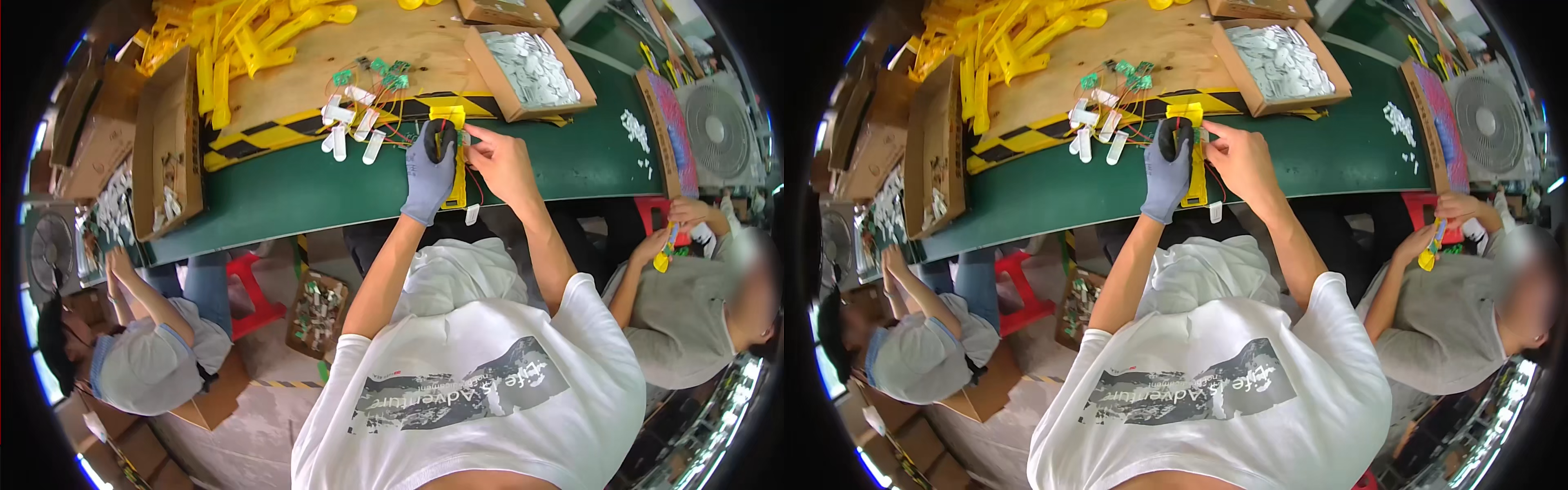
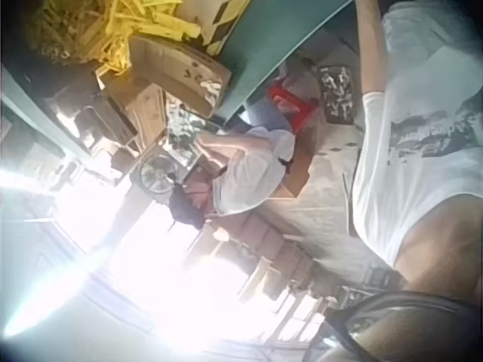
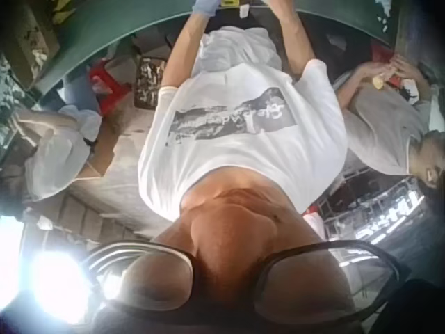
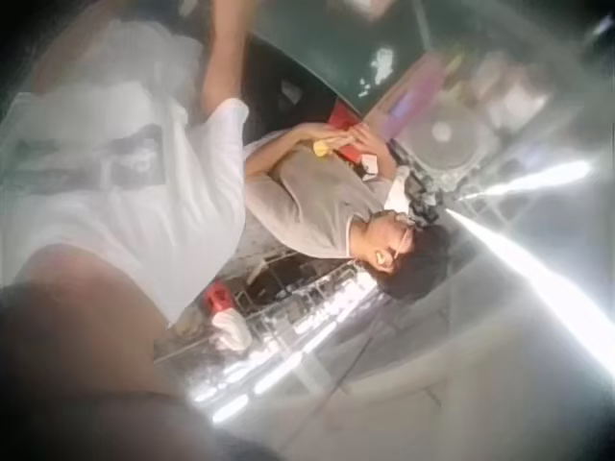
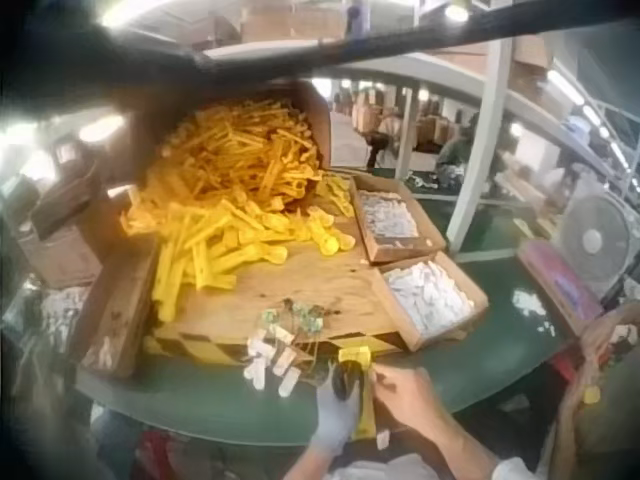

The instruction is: The person assembles electronic circuit boards into yellow plastic housings by hand, connecting wires and white plastic components.

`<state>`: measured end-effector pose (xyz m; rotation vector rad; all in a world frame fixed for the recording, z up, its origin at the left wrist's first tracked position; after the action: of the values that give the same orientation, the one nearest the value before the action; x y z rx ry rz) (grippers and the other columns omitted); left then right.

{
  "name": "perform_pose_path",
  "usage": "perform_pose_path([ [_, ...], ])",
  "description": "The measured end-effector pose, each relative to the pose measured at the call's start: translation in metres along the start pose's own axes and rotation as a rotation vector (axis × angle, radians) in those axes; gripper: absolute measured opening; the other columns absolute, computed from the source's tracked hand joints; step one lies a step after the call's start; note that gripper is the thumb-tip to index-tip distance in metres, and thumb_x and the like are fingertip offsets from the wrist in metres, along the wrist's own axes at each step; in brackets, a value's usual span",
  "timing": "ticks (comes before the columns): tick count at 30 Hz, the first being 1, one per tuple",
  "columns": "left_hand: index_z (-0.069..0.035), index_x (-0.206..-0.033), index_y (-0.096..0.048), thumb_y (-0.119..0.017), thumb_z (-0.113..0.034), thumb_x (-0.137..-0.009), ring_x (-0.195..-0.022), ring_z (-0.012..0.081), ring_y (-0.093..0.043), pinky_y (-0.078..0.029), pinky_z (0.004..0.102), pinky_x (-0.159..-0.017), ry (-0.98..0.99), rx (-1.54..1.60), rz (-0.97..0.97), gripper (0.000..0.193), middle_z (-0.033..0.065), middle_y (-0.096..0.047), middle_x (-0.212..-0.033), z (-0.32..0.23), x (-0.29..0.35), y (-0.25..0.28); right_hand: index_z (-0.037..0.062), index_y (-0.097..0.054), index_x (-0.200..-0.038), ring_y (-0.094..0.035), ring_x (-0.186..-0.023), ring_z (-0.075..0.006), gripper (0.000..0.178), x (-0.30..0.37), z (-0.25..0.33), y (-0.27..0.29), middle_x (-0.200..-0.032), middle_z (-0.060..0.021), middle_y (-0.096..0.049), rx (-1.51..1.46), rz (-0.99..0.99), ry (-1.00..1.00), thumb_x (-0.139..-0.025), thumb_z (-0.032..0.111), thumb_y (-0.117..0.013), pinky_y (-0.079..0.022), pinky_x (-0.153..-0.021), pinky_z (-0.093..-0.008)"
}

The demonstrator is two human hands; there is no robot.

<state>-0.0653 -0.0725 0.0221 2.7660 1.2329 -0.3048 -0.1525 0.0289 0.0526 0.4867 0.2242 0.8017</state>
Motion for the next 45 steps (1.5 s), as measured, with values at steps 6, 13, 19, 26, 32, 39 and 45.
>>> perform_pose_path([
  [6, 0.001, -0.103, -0.054, -0.058, -0.006, -0.081, -0.084, 0.0368, -0.059, -0.047, 0.0356, -0.071, 0.011, 0.012, 0.007, 0.023, 0.0196, -0.06, -0.092, -0.015, 0.003, 0.001, -0.0056, -0.055, -0.117, -0.065, -0.067, -0.0123, 0.037, 0.0, 0.011, 0.001, -0.075, -0.0143, -0.068, 0.134, 0.06, -0.086, -0.082, 0.003, -0.059, -0.051, -0.063, -0.0241],
  [13, 0.0, -0.101, -0.054, -0.058, -0.008, -0.081, -0.085, 0.038, -0.058, -0.047, 0.0384, -0.072, 0.004, 0.01, 0.002, 0.022, 0.0197, -0.059, -0.093, -0.001, -0.002, 0.002, -0.0021, -0.061, -0.108, -0.066, -0.064, -0.0278, 0.034, -0.014, 0.028, -0.006, -0.075, -0.0175, -0.066, 0.354, 0.118, -0.019, -0.075, 0.006, -0.058, -0.051, -0.062, -0.0315],
  [19, 0.0, -0.102, -0.053, -0.058, -0.008, -0.082, -0.085, 0.0384, -0.057, -0.047, 0.0394, -0.071, -0.015, -0.026, 0.006, 0.022, 0.0197, -0.059, -0.092, -0.007, 0.0, 0.002, -0.0026, -0.06, -0.111, -0.066, -0.059, -0.0207, 0.039, -0.014, 0.015, -0.003, -0.072, -0.0175, -0.066, 0.284, 0.127, -0.136, -0.073, 0.006, -0.059, -0.05, -0.06, -0.0284],
  [26, 0.001, -0.102, -0.054, -0.058, 0.0, -0.08, -0.078, 0.0333, -0.059, -0.046, 0.0336, -0.068, -0.005, -0.01, -0.043, 0.022, 0.0169, -0.058, -0.088, -0.004, 0.002, 0.006, -0.0078, -0.055, -0.115, -0.065, -0.062, -0.0146, 0.039, -0.017, 0.009, -0.008, -0.077, -0.017, -0.067, 0.125, 0.179, -0.247, -0.078, 0.003, -0.06, -0.052, -0.06, -0.0246],
  [32, 0.001, -0.1, -0.055, -0.057, -0.004, -0.083, -0.075, 0.0321, -0.059, -0.046, 0.0334, -0.066, 0.031, 0.049, -0.041, 0.018, 0.0172, -0.059, -0.086, -0.004, -0.001, 0.007, -0.0071, -0.056, -0.114, -0.064, -0.076, -0.0134, 0.039, -0.023, -0.023, -0.009, -0.093, -0.0131, -0.065, -0.3, 0.264, -0.292, -0.079, 0.005, -0.067, -0.053, -0.065, -0.0238],
  [39, 0.002, -0.1, -0.055, -0.057, -0.004, -0.083, -0.074, 0.03, -0.059, -0.046, 0.0329, -0.066, -0.006, 0.008, -0.013, 0.018, 0.017, -0.059, -0.086, -0.006, -0.001, 0.004, -0.0054, -0.058, -0.111, -0.063, -0.08, -0.0119, 0.036, -0.018, -0.038, -0.009, -0.096, -0.0112, -0.065, -0.394, 0.235, -0.388, -0.079, 0.005, -0.069, -0.052, -0.07, -0.0237],
  [45, 0.001, -0.1, -0.053, -0.057, -0.007, -0.082, -0.082, 0.0383, -0.058, -0.047, 0.0391, -0.069, 0.042, 0.018, 0.0, 0.02, 0.0204, -0.059, -0.09, 0.001, 0.001, 0.004, -0.0055, -0.058, -0.109, -0.061, -0.083, -0.0109, 0.033, -0.013, -0.044, -0.021, -0.094, -0.0086, -0.065, -0.527, 0.208, -0.274, -0.079, 0.004, -0.068, -0.051, -0.077, -0.0235],
])
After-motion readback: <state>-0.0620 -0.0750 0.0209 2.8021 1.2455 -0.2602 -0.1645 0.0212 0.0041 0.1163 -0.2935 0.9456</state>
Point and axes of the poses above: each hand's wrist, its own x-axis away from the middle knuckle, its own y-axis out of the back of the hand, z = x × y, the point moved 10 cm from there along -x, towards the middle knuckle
